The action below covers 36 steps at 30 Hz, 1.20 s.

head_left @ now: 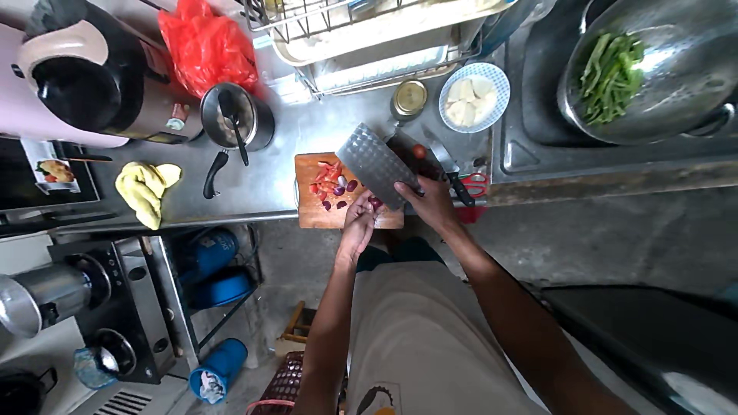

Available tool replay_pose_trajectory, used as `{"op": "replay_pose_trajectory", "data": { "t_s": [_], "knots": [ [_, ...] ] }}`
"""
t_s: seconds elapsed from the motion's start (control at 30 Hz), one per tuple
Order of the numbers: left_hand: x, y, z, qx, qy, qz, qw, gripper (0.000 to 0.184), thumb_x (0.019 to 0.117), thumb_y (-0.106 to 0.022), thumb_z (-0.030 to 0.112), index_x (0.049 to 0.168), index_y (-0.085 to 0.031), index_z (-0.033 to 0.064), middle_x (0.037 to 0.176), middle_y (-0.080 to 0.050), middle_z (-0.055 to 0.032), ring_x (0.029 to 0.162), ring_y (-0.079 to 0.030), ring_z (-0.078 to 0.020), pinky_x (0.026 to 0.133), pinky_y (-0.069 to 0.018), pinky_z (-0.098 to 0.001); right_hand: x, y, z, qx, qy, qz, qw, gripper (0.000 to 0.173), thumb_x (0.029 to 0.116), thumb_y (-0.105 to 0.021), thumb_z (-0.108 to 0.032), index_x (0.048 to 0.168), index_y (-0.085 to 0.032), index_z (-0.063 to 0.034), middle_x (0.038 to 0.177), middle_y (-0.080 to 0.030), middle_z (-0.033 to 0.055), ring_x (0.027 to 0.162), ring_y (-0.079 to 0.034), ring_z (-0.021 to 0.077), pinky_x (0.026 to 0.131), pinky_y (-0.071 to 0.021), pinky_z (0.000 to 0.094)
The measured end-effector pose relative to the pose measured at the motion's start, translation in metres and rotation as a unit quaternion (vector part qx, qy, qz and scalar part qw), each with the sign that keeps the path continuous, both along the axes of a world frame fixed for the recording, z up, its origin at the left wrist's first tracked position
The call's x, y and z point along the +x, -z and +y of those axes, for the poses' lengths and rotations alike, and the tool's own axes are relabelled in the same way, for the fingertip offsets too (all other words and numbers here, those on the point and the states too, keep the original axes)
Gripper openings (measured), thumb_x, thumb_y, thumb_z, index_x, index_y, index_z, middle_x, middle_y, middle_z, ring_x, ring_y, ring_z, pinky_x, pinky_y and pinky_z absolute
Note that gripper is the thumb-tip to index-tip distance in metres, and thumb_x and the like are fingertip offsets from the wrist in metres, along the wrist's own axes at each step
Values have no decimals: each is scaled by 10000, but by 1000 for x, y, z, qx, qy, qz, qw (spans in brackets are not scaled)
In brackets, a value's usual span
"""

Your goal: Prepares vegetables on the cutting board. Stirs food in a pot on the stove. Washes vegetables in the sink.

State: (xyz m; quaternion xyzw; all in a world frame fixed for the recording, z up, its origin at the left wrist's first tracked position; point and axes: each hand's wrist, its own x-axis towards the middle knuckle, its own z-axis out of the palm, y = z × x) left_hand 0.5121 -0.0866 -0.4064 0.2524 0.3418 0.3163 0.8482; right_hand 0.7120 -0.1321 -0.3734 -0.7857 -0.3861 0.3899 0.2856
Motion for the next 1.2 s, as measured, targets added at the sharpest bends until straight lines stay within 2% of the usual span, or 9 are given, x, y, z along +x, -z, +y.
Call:
{"op": "replay_pose_trajectory", "data": {
  "t_s": [0.07, 0.27, 0.5, 0.67, 0.87, 1.07, 1.2],
  "knots": [
    [-2, 0, 1, -2, 1, -3, 1000, 455, 978, -521, 25, 1427, -539, 92, 1247, -639, -58, 1129, -628, -176, 1062, -494, -428, -2, -6, -4, 5, 0, -9, 1000, 592, 950, -574, -684, 985, -700, -107, 780, -657, 122, 673, -647, 294, 589, -512, 548],
    [-4, -2, 3, 3, 10, -2, 1000, 474, 984, -512, 29, 1452, -520, 101, 1313, -620, -65, 1164, -618, -177, 1069, -488, -416, -6, -13, -2, -8, 14, -15, 1000, 604, 947, -564, -697, 970, -682, -105, 740, -647, 118, 613, -633, 288, 542, -504, 529],
    [-5, -6, 4, 8, 16, 4, 1000, 458, 1003, -490, 49, 1458, -508, 94, 1323, -613, -69, 1146, -626, -167, 1055, -500, -398, -9, -9, -4, 4, 17, -49, 999, 604, 956, -565, -683, 985, -691, -93, 766, -648, 146, 663, -643, 337, 579, -503, 580],
    [-4, -5, 3, 12, 14, 4, 1000, 457, 998, -497, 52, 1452, -515, 99, 1306, -621, -62, 1155, -617, -164, 1064, -490, -402, -12, -9, -3, 0, 20, -55, 998, 606, 954, -557, -694, 985, -696, -104, 754, -645, 135, 655, -641, 324, 567, -496, 573],
    [-2, -4, 1, 19, 2, 17, 1000, 476, 972, -486, 12, 1438, -526, 101, 1280, -628, -52, 1136, -615, -153, 1055, -490, -397, -10, -8, -5, -7, 15, -25, 1000, 617, 953, -565, -689, 1017, -706, -92, 794, -662, 153, 682, -652, 335, 596, -512, 581],
    [-1, -5, -2, 16, -3, 28, 999, 436, 998, -488, 6, 1420, -544, 101, 1238, -646, -47, 1102, -634, -149, 1039, -505, -394, -4, -1, 0, -3, 17, 5, 1000, 589, 953, -592, -662, 997, -728, -91, 828, -696, 127, 763, -689, 299, 687, -539, 576],
    [0, -4, -6, 16, -8, 54, 998, 439, 994, -475, -9, 1413, -548, 101, 1229, -646, -37, 1091, -629, -134, 1017, -515, -376, -2, 2, -1, -11, 8, 16, 1000, 598, 955, -595, -655, 1011, -731, -76, 849, -695, 148, 792, -686, 320, 708, -532, 595]
  ]
}}
